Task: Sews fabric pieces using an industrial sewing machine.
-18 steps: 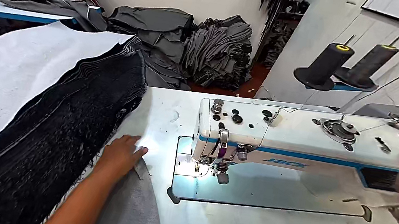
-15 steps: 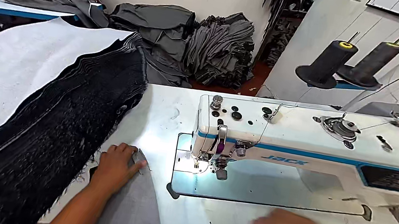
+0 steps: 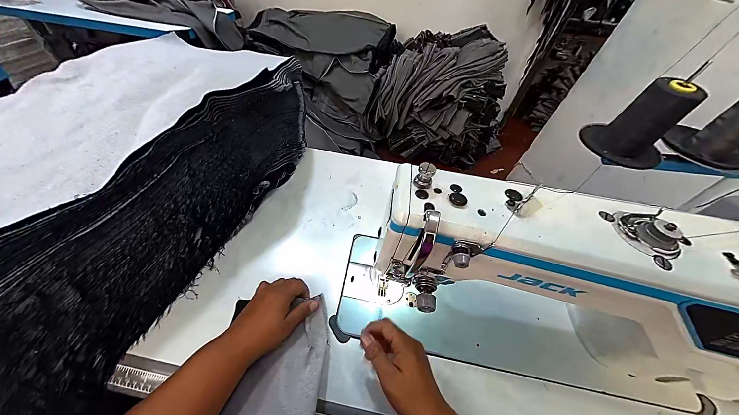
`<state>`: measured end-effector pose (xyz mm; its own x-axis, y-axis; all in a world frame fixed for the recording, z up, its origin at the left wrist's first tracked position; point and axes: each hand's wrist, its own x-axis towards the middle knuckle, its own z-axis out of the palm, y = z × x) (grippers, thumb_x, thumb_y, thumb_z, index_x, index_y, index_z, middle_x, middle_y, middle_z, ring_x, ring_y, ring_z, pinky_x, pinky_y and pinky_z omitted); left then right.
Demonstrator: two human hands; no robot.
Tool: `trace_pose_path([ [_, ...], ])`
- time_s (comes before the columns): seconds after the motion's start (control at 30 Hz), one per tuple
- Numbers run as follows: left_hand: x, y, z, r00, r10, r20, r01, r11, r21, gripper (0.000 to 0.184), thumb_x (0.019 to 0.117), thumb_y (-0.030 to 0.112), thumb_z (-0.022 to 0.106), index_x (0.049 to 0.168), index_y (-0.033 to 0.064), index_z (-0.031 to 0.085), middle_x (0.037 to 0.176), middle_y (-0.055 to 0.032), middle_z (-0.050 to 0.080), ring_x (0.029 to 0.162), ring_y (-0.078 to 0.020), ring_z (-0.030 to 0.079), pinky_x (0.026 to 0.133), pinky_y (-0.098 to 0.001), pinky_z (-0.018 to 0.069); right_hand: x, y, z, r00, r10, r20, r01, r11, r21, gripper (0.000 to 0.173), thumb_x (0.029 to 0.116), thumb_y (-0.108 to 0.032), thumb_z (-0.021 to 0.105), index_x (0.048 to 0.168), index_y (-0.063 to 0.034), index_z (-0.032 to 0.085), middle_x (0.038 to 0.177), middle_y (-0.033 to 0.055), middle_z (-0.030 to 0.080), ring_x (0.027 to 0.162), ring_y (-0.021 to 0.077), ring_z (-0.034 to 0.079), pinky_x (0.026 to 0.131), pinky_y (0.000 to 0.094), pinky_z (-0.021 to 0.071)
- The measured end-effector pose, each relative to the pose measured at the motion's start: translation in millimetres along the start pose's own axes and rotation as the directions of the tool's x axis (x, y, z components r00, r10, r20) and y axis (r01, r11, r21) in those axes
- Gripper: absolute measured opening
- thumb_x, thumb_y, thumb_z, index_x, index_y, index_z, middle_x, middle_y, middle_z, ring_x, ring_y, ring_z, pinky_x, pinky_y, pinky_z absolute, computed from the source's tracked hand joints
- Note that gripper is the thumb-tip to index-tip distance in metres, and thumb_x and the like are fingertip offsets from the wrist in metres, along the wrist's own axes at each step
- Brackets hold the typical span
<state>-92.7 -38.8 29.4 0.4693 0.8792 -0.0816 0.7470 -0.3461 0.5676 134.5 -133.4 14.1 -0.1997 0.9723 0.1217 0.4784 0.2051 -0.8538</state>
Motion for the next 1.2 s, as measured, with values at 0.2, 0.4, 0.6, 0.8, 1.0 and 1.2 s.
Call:
trace_pose_path([
  [0.2, 40.8, 44.5, 23.4, 0.975, 0.132, 0.176, -0.175, 0.950, 0.257, 0.045, 0.1077, 0.037, 0.052, 0.112, -0.0042, 0.068, 0.111, -0.0199, 0.069, 0.112, -0.0355, 0.064, 0.104, -0.0515, 0.0423, -14.6, 7.2, 10.1, 0.994, -0.113, 0.006, 0.098, 0.831, -0.547, 0.044, 0.0982, -0.045, 0.061, 0.129, -0.0148, 0.073, 0.139, 0.0067, 0.066, 0.135, 0.0402, 0.054, 0.109, 0.0735, 0.0323],
  [0.4, 43.4, 30.2, 31.6, 0.954, 0.296, 0.040, -0.298, 0.940, 0.166, 0.039, 0.0989, 0.038, 0.065, 0.111, 0.0014, 0.073, 0.113, -0.0177, 0.069, 0.113, -0.0368, 0.062, 0.100, -0.0556, 0.0435, -12.8, 10.2, -14.0, 0.990, 0.130, 0.049, -0.090, 0.871, -0.484, 0.051, 0.0979, -0.051, 0.060, 0.134, -0.0163, 0.069, 0.150, 0.0017, 0.058, 0.150, 0.0370, 0.037, 0.118, 0.0716, 0.0155],
  [0.6, 24.9, 17.7, 41.4, 0.856, 0.423, -0.298, -0.287, 0.867, 0.407, 0.047, 0.0883, 0.047, 0.073, 0.098, 0.0012, 0.075, 0.094, -0.0164, 0.072, 0.088, -0.0380, 0.070, 0.076, -0.0532, 0.0566, -1.1, 20.3, 4.5, 0.992, 0.029, -0.120, -0.082, 0.880, -0.469, 0.052, 0.0952, -0.054, 0.061, 0.122, -0.0119, 0.074, 0.139, 0.0071, 0.065, 0.142, 0.0370, 0.047, 0.117, 0.0696, 0.0225],
  [0.8, 13.9, 44.2, -17.7, 0.938, -0.249, 0.239, 0.212, 0.962, 0.170, 0.055, 0.0995, 0.049, 0.064, 0.116, -0.0037, 0.066, 0.106, -0.0239, 0.069, 0.104, -0.0383, 0.066, 0.097, -0.0564, 0.0497, 1.6, -3.4, 12.7, 0.982, 0.179, 0.062, -0.141, 0.912, -0.386, 0.058, 0.0997, -0.050, 0.057, 0.141, -0.0099, 0.062, 0.157, 0.0098, 0.049, 0.154, 0.0349, 0.029, 0.124, 0.0634, 0.0066],
  [1.0, -38.7, 52.5, -104.0, 0.891, 0.077, 0.447, 0.140, 0.890, -0.433, 0.013, 0.1012, 0.010, 0.055, 0.102, 0.0066, 0.067, 0.084, 0.0051, 0.068, 0.076, -0.0012, 0.064, 0.074, -0.0244, 0.0559, 5.0, -18.8, 12.4, 0.990, 0.054, 0.127, -0.089, 0.952, 0.293, 0.056, 0.1074, -0.036, 0.044, 0.146, 0.0035, 0.052, 0.148, 0.0181, 0.054, 0.138, 0.0233, 0.052, 0.117, 0.0392, 0.0396],
  [1.2, -77.2, 103.9, -177.3, 0.796, 0.270, 0.541, 0.005, 0.892, -0.453, 0.018, 0.0982, 0.007, 0.055, 0.110, 0.0135, 0.067, 0.089, 0.0136, 0.071, 0.079, 0.0071, 0.065, 0.072, -0.0145, 0.0545, 27.6, -100.7, 2.6, 0.928, -0.305, 0.215, 0.004, 0.584, 0.812, 0.037, 0.0985, -0.051, 0.061, 0.110, -0.0162, 0.068, 0.102, -0.0136, 0.072, 0.097, -0.0019, 0.066, 0.091, 0.0235, 0.0538],
])
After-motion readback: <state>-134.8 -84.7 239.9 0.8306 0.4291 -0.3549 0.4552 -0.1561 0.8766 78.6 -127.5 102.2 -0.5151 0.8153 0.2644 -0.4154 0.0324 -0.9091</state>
